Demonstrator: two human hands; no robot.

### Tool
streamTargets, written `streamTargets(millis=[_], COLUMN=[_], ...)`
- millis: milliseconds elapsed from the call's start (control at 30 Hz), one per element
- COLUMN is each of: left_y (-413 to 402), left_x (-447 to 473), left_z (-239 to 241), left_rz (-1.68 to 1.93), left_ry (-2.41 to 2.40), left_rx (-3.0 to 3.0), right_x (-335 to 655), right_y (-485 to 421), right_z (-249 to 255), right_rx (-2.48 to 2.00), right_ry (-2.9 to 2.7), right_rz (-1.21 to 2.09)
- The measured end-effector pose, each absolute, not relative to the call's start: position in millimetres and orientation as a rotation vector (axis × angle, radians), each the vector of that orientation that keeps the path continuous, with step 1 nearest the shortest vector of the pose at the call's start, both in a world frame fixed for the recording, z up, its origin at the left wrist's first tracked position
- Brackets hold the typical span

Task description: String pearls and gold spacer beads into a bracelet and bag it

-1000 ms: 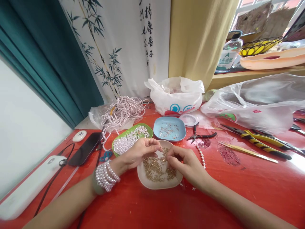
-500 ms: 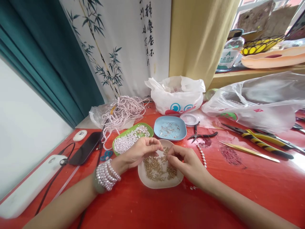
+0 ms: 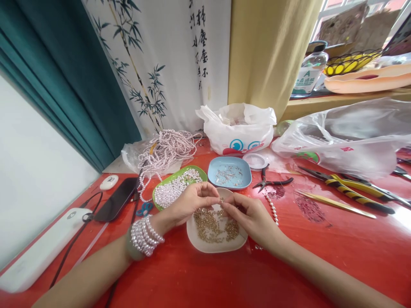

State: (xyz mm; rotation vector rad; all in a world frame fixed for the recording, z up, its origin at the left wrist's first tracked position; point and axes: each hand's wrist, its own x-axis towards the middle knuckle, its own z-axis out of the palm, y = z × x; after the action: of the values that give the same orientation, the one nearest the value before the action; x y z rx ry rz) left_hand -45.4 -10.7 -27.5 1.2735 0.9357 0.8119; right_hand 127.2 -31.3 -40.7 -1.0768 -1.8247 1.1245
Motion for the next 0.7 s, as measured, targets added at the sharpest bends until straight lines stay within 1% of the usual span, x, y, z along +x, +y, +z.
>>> streamTargets(millis=[133, 200, 400, 600, 700], left_y=[-9, -9, -13, -21, -24], left_x=[-48, -48, -44, -41, -38], left_z=[-26, -24, -22, -16, -11], left_rz=[0.772, 0.775, 0.848, 0.967, 1.012], left_ry=[1.039, 1.054, 1.024, 1.006, 1.012], left_rx=[1.576, 1.638, 1.619, 1.688, 1.661], right_x=[128, 128, 127, 126, 127], right_y=[-30, -29, -30, -33, -34], right_z=[-42, -42, -39, -37, -35], right_rx=[-1.089, -1.084, -1.073, -0.927, -0.942], right_ry=[-1.812, -1.805, -1.809, -1.683, -1.676], right_rz=[1.093, 1.116, 1.194, 1.391, 1.404])
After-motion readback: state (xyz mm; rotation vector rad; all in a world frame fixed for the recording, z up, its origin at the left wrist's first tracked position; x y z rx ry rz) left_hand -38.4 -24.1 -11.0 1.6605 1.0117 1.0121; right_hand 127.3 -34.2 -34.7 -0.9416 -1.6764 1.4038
